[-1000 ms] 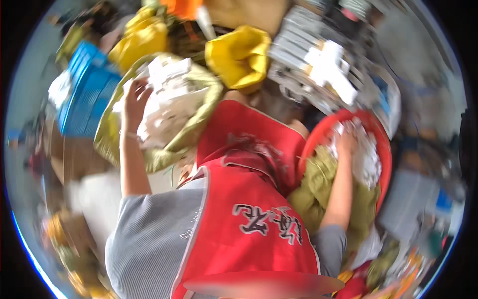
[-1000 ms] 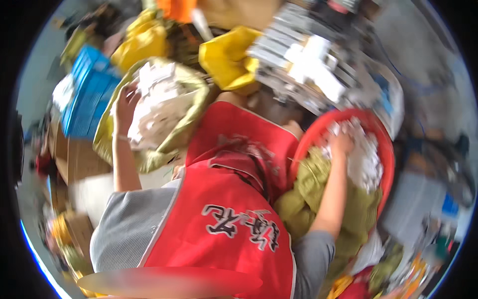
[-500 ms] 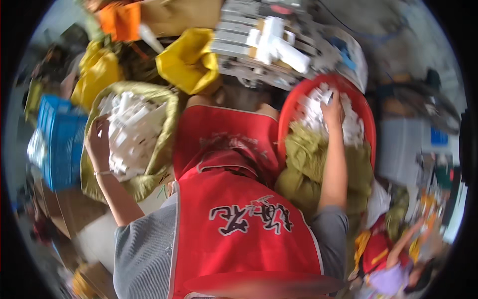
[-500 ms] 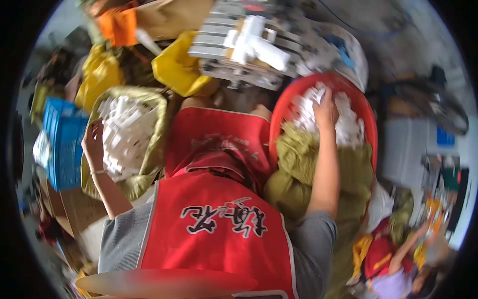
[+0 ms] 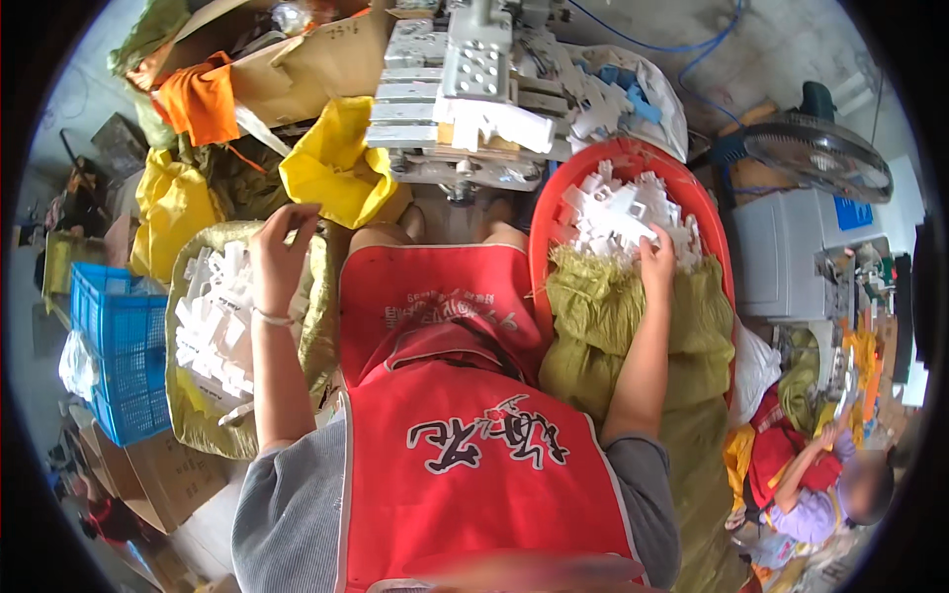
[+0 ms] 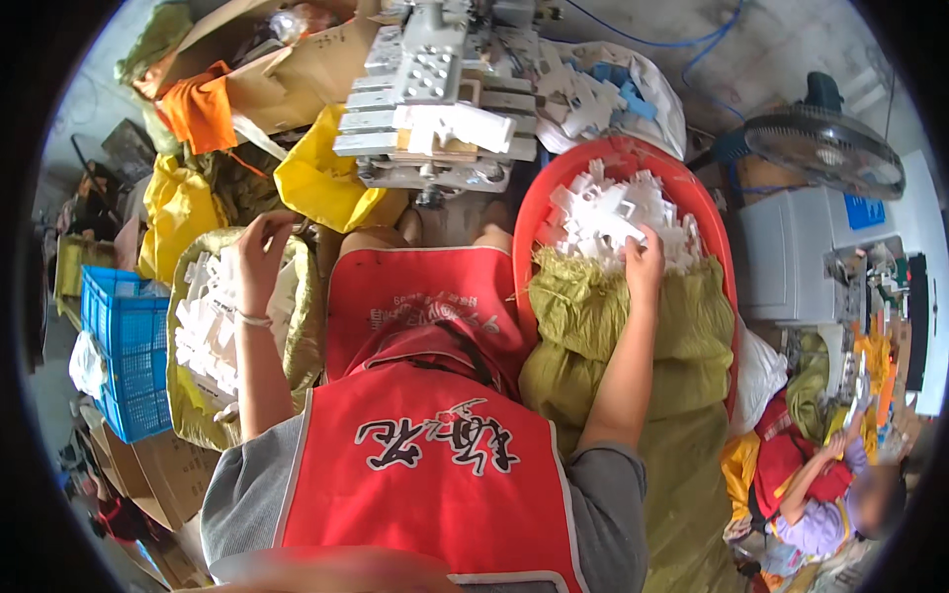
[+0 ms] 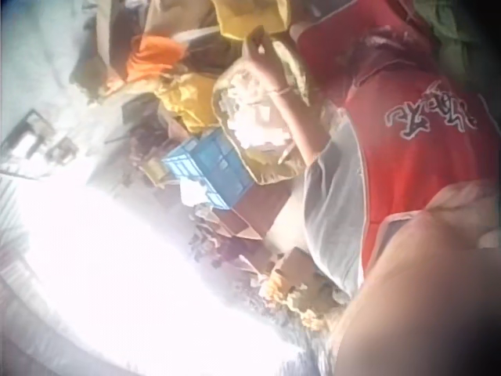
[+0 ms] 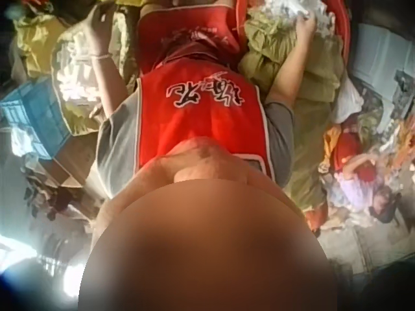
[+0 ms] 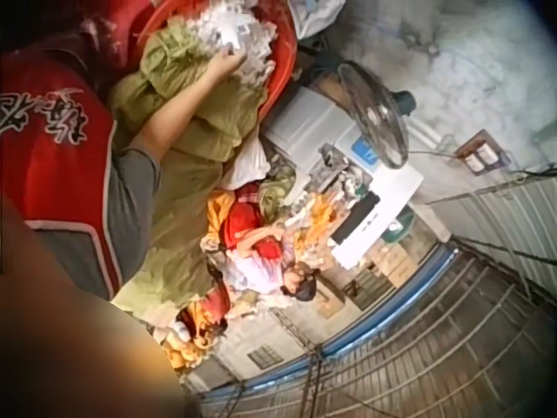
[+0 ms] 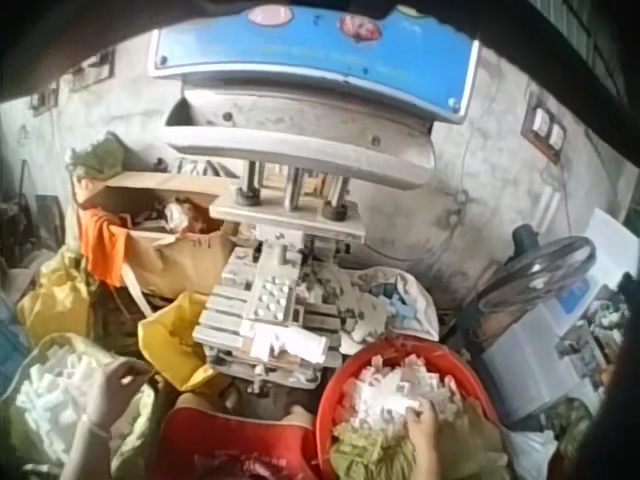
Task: Processing and assembling white plastic toy guns using an assembly machine in a factory.
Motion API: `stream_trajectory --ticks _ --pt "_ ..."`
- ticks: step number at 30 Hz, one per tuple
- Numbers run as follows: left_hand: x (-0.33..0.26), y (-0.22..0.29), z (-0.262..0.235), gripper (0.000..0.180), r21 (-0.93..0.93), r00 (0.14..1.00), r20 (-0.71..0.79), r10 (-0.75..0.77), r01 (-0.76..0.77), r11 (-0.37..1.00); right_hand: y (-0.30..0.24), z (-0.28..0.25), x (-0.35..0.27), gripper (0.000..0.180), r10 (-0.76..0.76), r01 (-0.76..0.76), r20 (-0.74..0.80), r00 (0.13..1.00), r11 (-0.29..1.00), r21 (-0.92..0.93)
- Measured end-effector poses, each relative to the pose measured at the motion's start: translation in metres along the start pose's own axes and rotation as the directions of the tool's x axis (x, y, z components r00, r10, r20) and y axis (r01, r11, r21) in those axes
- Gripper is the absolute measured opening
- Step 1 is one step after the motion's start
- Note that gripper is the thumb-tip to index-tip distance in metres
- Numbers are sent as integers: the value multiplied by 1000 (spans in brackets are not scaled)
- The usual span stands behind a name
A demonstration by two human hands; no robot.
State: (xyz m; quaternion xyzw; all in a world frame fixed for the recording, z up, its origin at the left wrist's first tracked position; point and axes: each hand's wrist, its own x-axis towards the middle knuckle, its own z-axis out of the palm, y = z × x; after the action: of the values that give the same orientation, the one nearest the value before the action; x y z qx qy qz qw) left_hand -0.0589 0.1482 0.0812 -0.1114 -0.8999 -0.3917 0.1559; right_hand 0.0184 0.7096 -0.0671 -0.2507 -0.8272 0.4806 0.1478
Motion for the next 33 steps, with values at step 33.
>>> stream_trajectory --ticks 33 --pt "70 10 12 25 -396 998 46 42 -21 918 -254 89 -24 32 -410 95 328 851 734 672"
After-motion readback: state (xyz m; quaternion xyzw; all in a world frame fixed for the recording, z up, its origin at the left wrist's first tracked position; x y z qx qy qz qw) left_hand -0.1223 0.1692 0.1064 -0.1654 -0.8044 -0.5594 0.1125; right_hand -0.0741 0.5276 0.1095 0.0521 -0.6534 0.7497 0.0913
